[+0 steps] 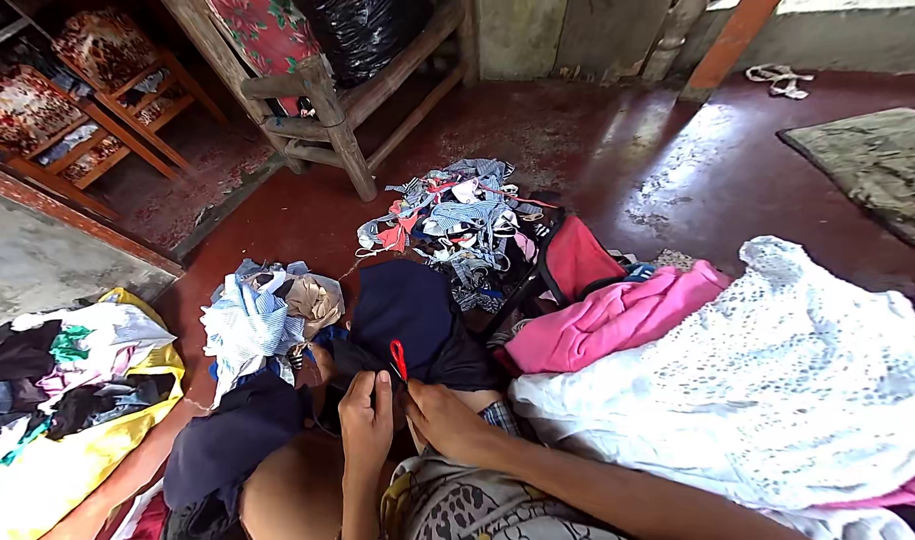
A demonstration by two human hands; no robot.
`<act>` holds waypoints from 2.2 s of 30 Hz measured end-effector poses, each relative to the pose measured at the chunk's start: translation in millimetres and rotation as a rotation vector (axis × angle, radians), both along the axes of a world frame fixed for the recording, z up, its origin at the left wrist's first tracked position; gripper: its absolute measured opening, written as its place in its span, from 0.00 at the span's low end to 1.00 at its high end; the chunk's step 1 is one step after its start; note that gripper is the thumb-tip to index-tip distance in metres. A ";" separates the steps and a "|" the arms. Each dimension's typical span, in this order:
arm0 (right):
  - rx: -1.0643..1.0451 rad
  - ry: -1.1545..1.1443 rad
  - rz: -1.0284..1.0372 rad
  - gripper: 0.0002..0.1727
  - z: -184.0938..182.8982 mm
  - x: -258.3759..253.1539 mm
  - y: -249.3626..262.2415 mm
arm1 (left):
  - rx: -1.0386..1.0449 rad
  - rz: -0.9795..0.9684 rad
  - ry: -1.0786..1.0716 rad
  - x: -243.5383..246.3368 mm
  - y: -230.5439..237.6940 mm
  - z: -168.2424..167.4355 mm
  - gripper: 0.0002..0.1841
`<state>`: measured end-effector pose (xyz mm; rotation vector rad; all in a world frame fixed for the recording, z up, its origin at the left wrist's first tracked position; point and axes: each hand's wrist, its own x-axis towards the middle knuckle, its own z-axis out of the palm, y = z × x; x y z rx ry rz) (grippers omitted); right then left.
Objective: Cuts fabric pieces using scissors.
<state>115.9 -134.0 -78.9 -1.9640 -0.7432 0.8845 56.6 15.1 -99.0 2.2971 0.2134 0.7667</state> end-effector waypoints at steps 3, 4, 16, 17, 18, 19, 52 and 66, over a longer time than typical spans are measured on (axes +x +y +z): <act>-0.043 -0.019 -0.009 0.20 -1.6 -4.4 5.3 | 0.006 0.010 0.015 -2.7 3.2 -0.2 0.16; -0.056 -0.036 -0.006 0.20 -0.1 -7.4 3.9 | 0.004 0.012 0.009 -1.5 6.1 -0.2 0.17; -0.024 0.011 -0.038 0.19 -5.4 -6.1 9.8 | -0.013 0.000 0.010 -4.9 -2.4 -2.3 0.16; -0.018 0.024 -0.042 0.20 -6.5 -7.2 10.4 | -0.030 -0.003 0.007 -6.3 -1.2 -3.0 0.16; -0.009 0.037 -0.041 0.20 -5.6 -7.7 8.3 | -0.053 -0.002 -0.004 -5.4 1.1 -3.5 0.16; 0.001 0.057 -0.027 0.20 -3.5 -7.4 3.0 | -0.078 -0.001 -0.010 -3.6 2.9 -3.7 0.16; -0.157 -0.481 -0.146 0.15 31.6 68.6 23.2 | -0.610 0.331 0.196 16.8 22.8 -33.2 0.14; -0.088 -0.729 -0.089 0.46 14.3 29.1 62.2 | -1.099 0.142 -0.304 1.0 33.0 -6.6 0.25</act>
